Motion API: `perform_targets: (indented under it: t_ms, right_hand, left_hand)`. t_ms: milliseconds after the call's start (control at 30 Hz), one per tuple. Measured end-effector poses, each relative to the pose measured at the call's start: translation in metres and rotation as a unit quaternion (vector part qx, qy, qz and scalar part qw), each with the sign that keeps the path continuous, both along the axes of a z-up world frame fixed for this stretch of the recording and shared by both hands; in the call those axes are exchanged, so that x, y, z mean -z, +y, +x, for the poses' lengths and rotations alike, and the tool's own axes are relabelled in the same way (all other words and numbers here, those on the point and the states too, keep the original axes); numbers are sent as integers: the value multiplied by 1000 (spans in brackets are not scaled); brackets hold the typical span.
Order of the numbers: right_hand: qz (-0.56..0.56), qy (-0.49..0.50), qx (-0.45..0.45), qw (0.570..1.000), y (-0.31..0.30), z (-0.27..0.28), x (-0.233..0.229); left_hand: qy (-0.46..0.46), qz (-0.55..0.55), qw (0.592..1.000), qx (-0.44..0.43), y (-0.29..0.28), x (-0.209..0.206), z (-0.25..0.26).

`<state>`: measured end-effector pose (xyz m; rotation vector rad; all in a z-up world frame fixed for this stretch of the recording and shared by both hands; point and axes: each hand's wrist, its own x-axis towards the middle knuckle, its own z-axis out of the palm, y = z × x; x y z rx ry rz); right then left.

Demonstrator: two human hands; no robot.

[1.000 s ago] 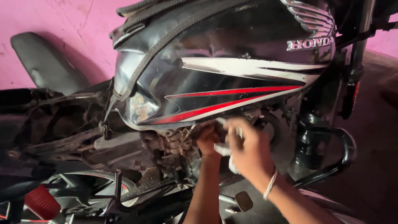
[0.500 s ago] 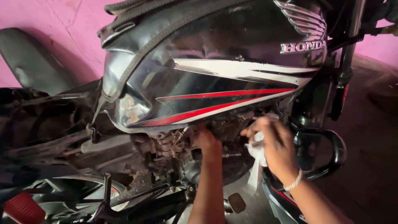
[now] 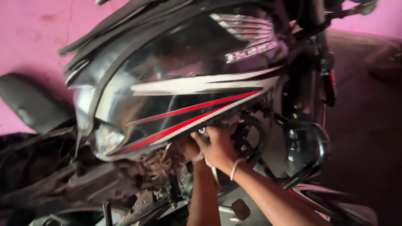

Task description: Repairing a motorcycle engine, specifically cleaning and adjusting the carburetor area.

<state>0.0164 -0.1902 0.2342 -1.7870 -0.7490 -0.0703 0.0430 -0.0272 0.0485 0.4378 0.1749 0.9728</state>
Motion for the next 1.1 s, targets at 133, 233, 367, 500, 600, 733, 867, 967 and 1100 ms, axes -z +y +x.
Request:
perform_targets:
  t_ms: [133, 233, 367, 500, 600, 733, 867, 967, 1100]
  right_hand:
    - [74, 35, -84, 993, -34, 1, -7]
    - [3, -63, -34, 997, -56, 11, -15]
    - [-128, 11, -21, 992, -73, 1, -39]
    - [-15, -100, -55, 993, -72, 11, 5]
    - [-20, -122, -31, 992, -78, 14, -4]
    - [-94, -65, -3, 993, -85, 20, 1]
    - [-37, -202, 8, 979, -90, 29, 7]
    - [-75, -115, -4, 991, -95, 26, -1]
    - [-122, -103, 23, 987, -99, 28, -4]
  left_hand:
    - [-23, 9, 999, 35, -2, -1, 2]
    - [-27, -13, 999, 44, -1, 10, 7]
    - [-61, -84, 993, 63, -7, -8, 7]
    - [-87, -114, 987, 73, 0, 2, 11]
    - [-8, -86, 996, -6, 2, 5, 17]
    - [-31, -80, 996, -36, -5, -7, 17]
    - [37, -39, 993, -101, 3, 13, 27]
    - [-117, -102, 988, 26, -9, -9, 21]
    - [-12, 35, 995, -92, 14, 27, 27]
